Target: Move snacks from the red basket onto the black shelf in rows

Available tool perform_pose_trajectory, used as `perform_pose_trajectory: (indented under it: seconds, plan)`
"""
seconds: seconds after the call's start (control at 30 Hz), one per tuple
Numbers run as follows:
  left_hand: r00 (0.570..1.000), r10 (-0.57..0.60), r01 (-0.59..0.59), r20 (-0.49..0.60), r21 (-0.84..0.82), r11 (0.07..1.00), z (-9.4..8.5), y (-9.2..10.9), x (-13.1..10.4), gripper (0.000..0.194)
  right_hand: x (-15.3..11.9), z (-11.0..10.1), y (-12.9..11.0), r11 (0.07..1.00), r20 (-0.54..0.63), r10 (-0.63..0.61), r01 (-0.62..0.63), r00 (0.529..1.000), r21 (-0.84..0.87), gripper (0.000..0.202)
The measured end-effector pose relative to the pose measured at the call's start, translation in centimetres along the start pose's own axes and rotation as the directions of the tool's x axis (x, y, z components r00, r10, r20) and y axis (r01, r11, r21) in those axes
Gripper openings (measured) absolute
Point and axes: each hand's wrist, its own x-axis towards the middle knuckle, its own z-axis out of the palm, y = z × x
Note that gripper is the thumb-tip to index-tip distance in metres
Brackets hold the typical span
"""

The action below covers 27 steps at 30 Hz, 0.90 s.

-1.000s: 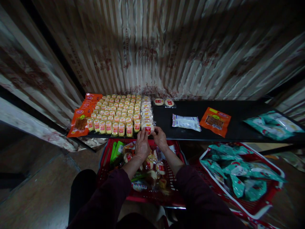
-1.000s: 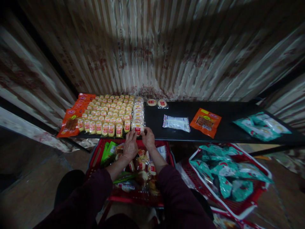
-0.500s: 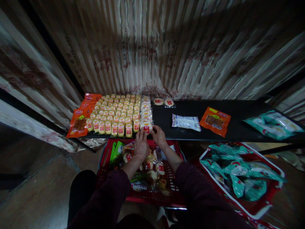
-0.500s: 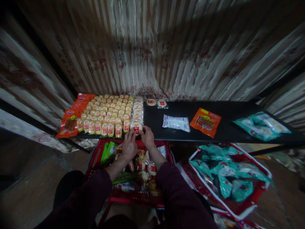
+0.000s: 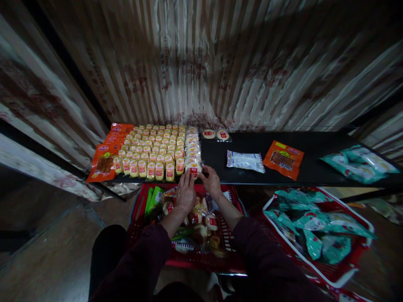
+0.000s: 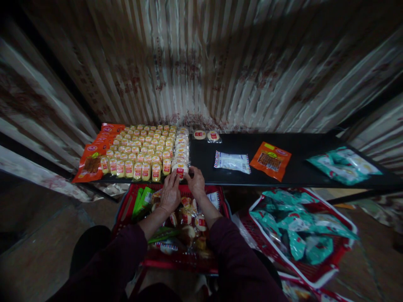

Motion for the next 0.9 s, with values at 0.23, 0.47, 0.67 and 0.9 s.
perform_pose_trajectory:
  seconds: [0.23, 0.47, 0.67, 0.9]
  plan:
    - [0.999, 0.04, -0.04, 0.019, 0.014, 0.999, 0.1, 0.3, -0.4, 0.062, 0.5, 0.1, 0.1, 0.998, -0.029, -0.007, 0.009, 1.0, 0.07, 0.031]
    - [0.998, 0.065, -0.065, 0.018, 0.015, 0.998, 0.1, 0.2, 0.1, 0.062, 1.5, 0.1, -0.6, 1.0, -0.014, -0.021, 0.021, 1.0, 0.011, 0.032]
    - [0.998, 0.063, -0.063, 0.032, 0.022, 0.998, 0.1, 0.1, 0.1, 0.059, 1.6, 0.2, -0.1, 0.999, -0.024, -0.03, 0.029, 0.999, -0.033, 0.056]
    - [0.998, 0.057, -0.058, 0.031, 0.027, 0.998, 0.5, 0.1, 0.1, 0.06, 1.9, 0.3, 0.4, 0.993, 0.075, -0.058, 0.065, 0.995, -0.099, 0.054]
